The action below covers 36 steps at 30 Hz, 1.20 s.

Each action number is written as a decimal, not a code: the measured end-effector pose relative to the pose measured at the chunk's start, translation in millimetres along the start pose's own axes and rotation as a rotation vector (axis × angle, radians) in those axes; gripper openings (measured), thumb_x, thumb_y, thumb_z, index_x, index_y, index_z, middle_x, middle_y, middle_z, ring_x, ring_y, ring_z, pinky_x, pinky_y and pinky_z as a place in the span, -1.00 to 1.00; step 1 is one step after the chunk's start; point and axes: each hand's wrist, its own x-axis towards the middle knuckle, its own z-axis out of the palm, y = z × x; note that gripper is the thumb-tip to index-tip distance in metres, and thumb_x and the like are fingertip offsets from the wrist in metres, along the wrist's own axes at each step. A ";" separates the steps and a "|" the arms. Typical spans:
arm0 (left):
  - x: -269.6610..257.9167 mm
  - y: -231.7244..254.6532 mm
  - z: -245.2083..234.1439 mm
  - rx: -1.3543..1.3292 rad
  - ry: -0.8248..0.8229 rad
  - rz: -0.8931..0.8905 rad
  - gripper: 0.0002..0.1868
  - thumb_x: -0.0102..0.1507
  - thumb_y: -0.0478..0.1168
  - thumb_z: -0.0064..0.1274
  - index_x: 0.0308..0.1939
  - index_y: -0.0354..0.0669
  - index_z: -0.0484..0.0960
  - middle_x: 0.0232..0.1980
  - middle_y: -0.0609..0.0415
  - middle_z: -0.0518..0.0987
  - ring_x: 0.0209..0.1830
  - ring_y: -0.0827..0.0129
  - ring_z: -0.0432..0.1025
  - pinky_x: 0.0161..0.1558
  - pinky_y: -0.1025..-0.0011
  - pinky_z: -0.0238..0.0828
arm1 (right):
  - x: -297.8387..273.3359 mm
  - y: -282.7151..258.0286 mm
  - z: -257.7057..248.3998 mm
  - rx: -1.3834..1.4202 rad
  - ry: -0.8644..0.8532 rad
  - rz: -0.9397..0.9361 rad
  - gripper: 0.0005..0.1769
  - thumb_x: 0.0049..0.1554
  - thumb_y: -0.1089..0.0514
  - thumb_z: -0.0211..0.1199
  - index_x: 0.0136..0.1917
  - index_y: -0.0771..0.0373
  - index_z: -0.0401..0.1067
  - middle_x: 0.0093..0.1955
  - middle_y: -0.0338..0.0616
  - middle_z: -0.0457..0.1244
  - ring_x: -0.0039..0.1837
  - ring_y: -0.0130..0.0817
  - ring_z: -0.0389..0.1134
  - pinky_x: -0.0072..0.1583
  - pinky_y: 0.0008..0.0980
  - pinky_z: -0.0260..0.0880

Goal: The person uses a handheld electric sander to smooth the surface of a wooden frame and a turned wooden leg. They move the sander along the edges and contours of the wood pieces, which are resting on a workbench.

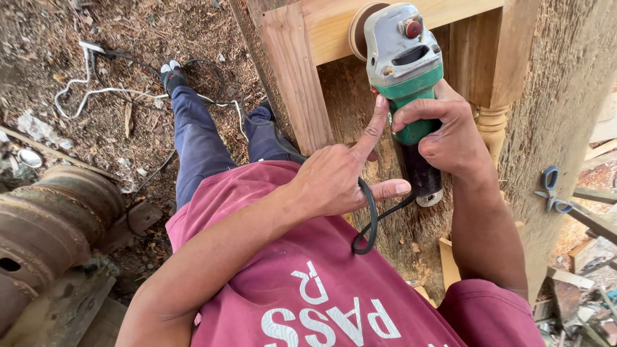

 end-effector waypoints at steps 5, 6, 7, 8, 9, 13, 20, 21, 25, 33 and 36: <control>6.4 7.7 -2.9 0.031 -0.031 -0.012 0.20 0.19 0.50 -0.20 0.60 0.16 -0.56 -0.36 -0.21 0.64 -0.20 -0.31 0.56 -0.14 -0.08 0.42 | 0.6 0.4 -4.6 0.022 0.025 -0.015 -0.41 -0.31 0.54 -0.21 -0.14 0.21 0.50 0.24 0.07 0.20 0.31 -0.06 0.32 0.32 -0.25 0.33; 8.3 8.2 -1.7 0.039 -0.022 -0.017 0.21 0.19 0.50 -0.17 0.61 0.16 -0.55 -0.39 -0.24 0.63 -0.20 -0.33 0.56 -0.17 -0.09 0.40 | 0.8 0.6 -5.5 0.034 0.025 -0.023 -0.41 -0.32 0.52 -0.21 -0.15 0.22 0.49 0.22 0.06 0.21 0.30 -0.08 0.31 0.31 -0.25 0.31; 10.2 8.8 -0.4 0.045 -0.013 -0.022 0.21 0.18 0.50 -0.15 0.61 0.17 -0.54 -0.41 -0.27 0.62 -0.20 -0.35 0.55 -0.19 -0.09 0.39 | 1.0 0.4 -6.7 0.044 0.025 -0.030 -0.42 -0.34 0.50 -0.22 -0.16 0.23 0.49 0.20 0.05 0.21 0.28 -0.09 0.30 0.30 -0.25 0.29; 11.0 11.5 -2.0 0.055 -0.017 -0.017 0.21 0.18 0.50 -0.15 0.61 0.17 -0.54 -0.41 -0.27 0.62 -0.20 -0.35 0.55 -0.19 -0.09 0.39 | -0.2 2.6 -7.8 0.044 0.036 -0.032 -0.42 -0.34 0.50 -0.22 -0.16 0.23 0.49 0.20 0.05 0.21 0.28 -0.09 0.30 0.30 -0.25 0.29; 11.8 14.1 -3.3 0.071 -0.029 -0.035 0.22 0.17 0.51 -0.17 0.61 0.18 -0.55 -0.41 -0.27 0.61 -0.21 -0.34 0.55 -0.21 -0.12 0.39 | -1.6 5.0 -8.7 0.035 0.042 -0.013 -0.41 -0.34 0.51 -0.20 -0.15 0.22 0.50 0.20 0.05 0.22 0.28 -0.10 0.32 0.31 -0.27 0.30; 15.4 25.5 -10.4 0.091 -0.069 -0.059 0.24 0.13 0.53 -0.24 0.61 0.15 -0.57 -0.37 -0.33 0.62 -0.17 -0.33 0.55 -0.21 -0.14 0.39 | -0.9 6.1 -11.8 0.057 0.060 -0.026 -0.42 -0.36 0.52 -0.19 -0.16 0.23 0.49 0.18 0.06 0.21 0.26 -0.09 0.31 0.27 -0.28 0.30; 29.1 28.9 -7.9 0.108 -0.043 -0.012 0.28 0.08 0.56 -0.22 0.60 0.11 -0.55 -0.01 -0.18 0.71 0.03 -0.27 0.54 -0.02 -0.12 0.40 | -0.2 9.7 -19.2 0.065 0.089 -0.012 -0.42 -0.36 0.53 -0.18 -0.17 0.23 0.50 0.17 0.03 0.23 0.25 -0.15 0.29 0.28 -0.30 0.29; 29.9 32.1 -10.0 0.119 -0.059 -0.024 0.28 0.09 0.54 -0.21 0.60 0.08 -0.55 -0.16 -0.29 0.67 -0.07 -0.30 0.54 -0.11 -0.12 0.38 | -0.6 10.6 -20.5 0.046 0.092 -0.007 -0.41 -0.35 0.55 -0.18 -0.17 0.22 0.49 0.13 -0.01 0.22 0.22 -0.17 0.28 0.25 -0.34 0.27; 34.5 43.5 -15.9 0.144 -0.111 -0.078 0.29 0.08 0.53 -0.22 0.61 0.12 -0.59 -0.26 -0.36 0.65 -0.08 -0.30 0.53 -0.12 -0.12 0.37 | -1.6 14.6 -24.5 0.027 0.112 0.013 -0.41 -0.35 0.53 -0.19 -0.17 0.19 0.50 0.11 -0.04 0.24 0.20 -0.18 0.30 0.24 -0.38 0.25; 48.3 50.0 -14.8 0.165 -0.119 -0.026 0.30 0.10 0.51 -0.19 0.60 0.05 -0.60 -0.20 -0.46 0.64 -0.05 -0.39 0.51 -0.07 -0.12 0.36 | -5.2 27.9 -35.3 0.029 0.140 0.007 -0.40 -0.35 0.53 -0.16 -0.16 0.16 0.51 0.11 -0.07 0.25 0.21 -0.21 0.28 0.23 -0.37 0.28; 54.0 54.1 -15.4 0.173 -0.134 -0.021 0.30 0.11 0.51 -0.19 0.60 0.06 -0.62 -0.20 -0.48 0.63 -0.09 -0.35 0.52 -0.10 -0.10 0.38 | -6.3 29.2 -40.3 0.044 0.145 0.009 -0.38 -0.35 0.55 -0.16 -0.15 0.17 0.51 0.16 -0.04 0.25 0.25 -0.19 0.29 0.27 -0.36 0.30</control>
